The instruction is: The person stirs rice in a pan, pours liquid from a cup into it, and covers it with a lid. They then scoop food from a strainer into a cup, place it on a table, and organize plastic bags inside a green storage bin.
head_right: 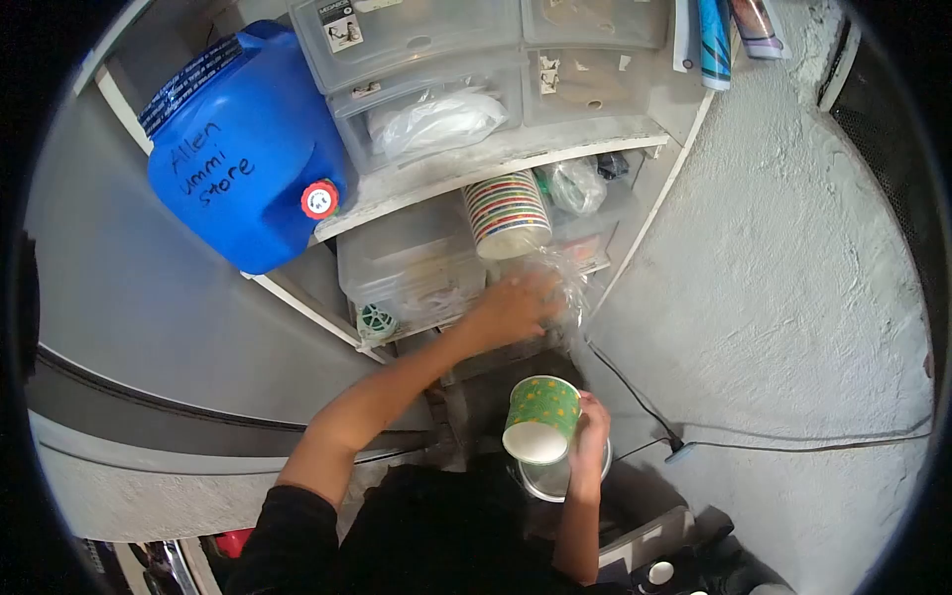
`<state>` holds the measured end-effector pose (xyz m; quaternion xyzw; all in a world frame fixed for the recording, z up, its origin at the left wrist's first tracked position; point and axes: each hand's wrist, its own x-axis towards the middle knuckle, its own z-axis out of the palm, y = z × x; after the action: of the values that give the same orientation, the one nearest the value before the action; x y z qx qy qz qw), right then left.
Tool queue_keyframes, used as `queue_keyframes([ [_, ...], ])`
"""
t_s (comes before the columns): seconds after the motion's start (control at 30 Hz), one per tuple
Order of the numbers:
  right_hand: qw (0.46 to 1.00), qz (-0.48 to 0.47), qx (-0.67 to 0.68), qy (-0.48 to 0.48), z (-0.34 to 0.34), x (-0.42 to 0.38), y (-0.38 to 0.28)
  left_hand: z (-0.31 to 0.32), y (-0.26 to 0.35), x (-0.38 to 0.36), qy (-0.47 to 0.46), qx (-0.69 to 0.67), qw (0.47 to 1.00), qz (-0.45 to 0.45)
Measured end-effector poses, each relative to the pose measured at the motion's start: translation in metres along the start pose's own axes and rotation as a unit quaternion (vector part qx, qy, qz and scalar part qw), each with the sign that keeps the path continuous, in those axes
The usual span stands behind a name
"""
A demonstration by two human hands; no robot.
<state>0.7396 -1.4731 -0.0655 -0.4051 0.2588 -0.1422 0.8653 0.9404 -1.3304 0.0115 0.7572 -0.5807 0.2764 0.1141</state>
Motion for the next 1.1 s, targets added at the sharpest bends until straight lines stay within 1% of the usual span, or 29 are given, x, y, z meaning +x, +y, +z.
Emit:
queue_keyframes([
  [0.07,1.0,-0.007,-0.022,-0.007,-0.005,-0.004,-0.01,0.009,-0.026,0.005,-0.061,0.172,0.983,-0.034],
  [0.1,0.999,-0.01,-0.034,-0.012,-0.007,-0.007,-0.013,0.006,-0.034,0.007,-0.06,0.169,0.983,-0.035],
  [0.13,0.999,-0.01,-0.033,-0.01,-0.01,-0.011,-0.017,0.002,-0.041,0.009,-0.113,0.105,0.977,-0.145],
  [0.17,0.999,-0.007,-0.033,-0.005,-0.013,-0.015,-0.02,-0.002,-0.047,0.013,-0.166,0.041,0.953,-0.251],
  [0.2,1.0,-0.004,-0.028,0.0,-0.013,-0.017,-0.019,-0.003,-0.052,0.021,-0.169,0.043,0.954,-0.243],
  [0.23,1.0,-0.006,-0.02,0.004,-0.015,-0.018,-0.014,-0.001,-0.054,0.029,-0.175,0.043,0.922,-0.343],
  [0.27,1.0,0.005,-0.015,0.018,-0.02,-0.019,-0.009,0.001,-0.054,0.037,-0.176,0.039,0.878,-0.443],
  [0.3,0.999,0.014,-0.011,0.03,-0.025,-0.017,-0.006,0.02,-0.066,0.039,-0.175,0.038,0.88,-0.44],
  [0.33,0.999,0.011,-0.016,0.029,-0.033,-0.016,0.001,0.053,-0.084,0.035,0.081,0.037,0.924,-0.372],
  [0.37,1.0,0.006,-0.012,0.022,-0.027,-0.021,-0.002,0.072,-0.093,0.036,0.333,0.034,0.9,-0.278],
  [0.4,1.0,0.008,-0.013,0.021,-0.026,-0.022,-0.001,0.074,-0.091,0.043,0.338,0.032,0.898,-0.278],
  [0.5,0.999,0.012,-0.024,0.021,-0.021,-0.03,-0.008,0.075,-0.078,0.061,0.289,-0.006,0.888,-0.358],
  [0.57,0.998,0.05,-0.024,0.016,-0.016,-0.037,-0.016,0.069,-0.066,0.071,0.247,-0.032,0.88,-0.406],
  [0.7,0.999,0.017,-0.019,0.029,-0.027,-0.036,-0.007,0.043,-0.045,0.091,0.159,-0.08,0.849,-0.498],
  [0.73,0.999,0.02,-0.017,0.028,-0.028,-0.036,-0.005,0.032,-0.046,0.091,0.042,-0.237,0.809,-0.536],
  [0.77,0.999,0.021,-0.032,0.027,-0.031,-0.035,-0.004,0.024,-0.039,0.091,0.04,-0.234,0.809,-0.538],
  [0.8,0.998,0.021,-0.047,0.025,-0.033,-0.034,-0.003,0.023,-0.027,0.087,0.156,-0.178,0.837,-0.493],
  [0.83,0.998,0.025,-0.048,0.023,-0.035,-0.033,-0.003,0.018,-0.014,0.082,0.267,-0.118,0.85,-0.438],
  [0.87,0.997,0.039,-0.054,0.025,-0.036,-0.031,-0.001,0.011,-0.001,0.072,0.266,-0.115,0.849,-0.441],
  [0.93,0.996,0.056,-0.061,0.019,-0.036,-0.029,0.004,-0.011,0.026,0.052,0.315,-0.064,0.89,-0.324],
  [0.97,0.996,0.061,-0.059,0.026,-0.036,-0.027,0.006,-0.008,0.035,0.038,0.316,-0.057,0.89,-0.325],
  [1.0,0.996,0.065,-0.058,0.033,-0.035,-0.024,0.008,0.003,0.042,0.02,0.267,-0.023,0.933,-0.241],
  [1.03,0.995,0.068,-0.059,0.03,-0.034,-0.021,0.009,0.008,0.045,0.011,0.213,0.01,0.965,-0.156],
  [1.07,0.994,0.072,-0.072,0.023,-0.033,-0.021,0.009,0.016,0.042,0.007,0.212,0.011,0.964,-0.16],
  [1.1,0.993,0.077,-0.087,0.017,-0.034,-0.021,0.009,0.022,0.035,0.011,0.127,0.017,0.976,-0.176],
])
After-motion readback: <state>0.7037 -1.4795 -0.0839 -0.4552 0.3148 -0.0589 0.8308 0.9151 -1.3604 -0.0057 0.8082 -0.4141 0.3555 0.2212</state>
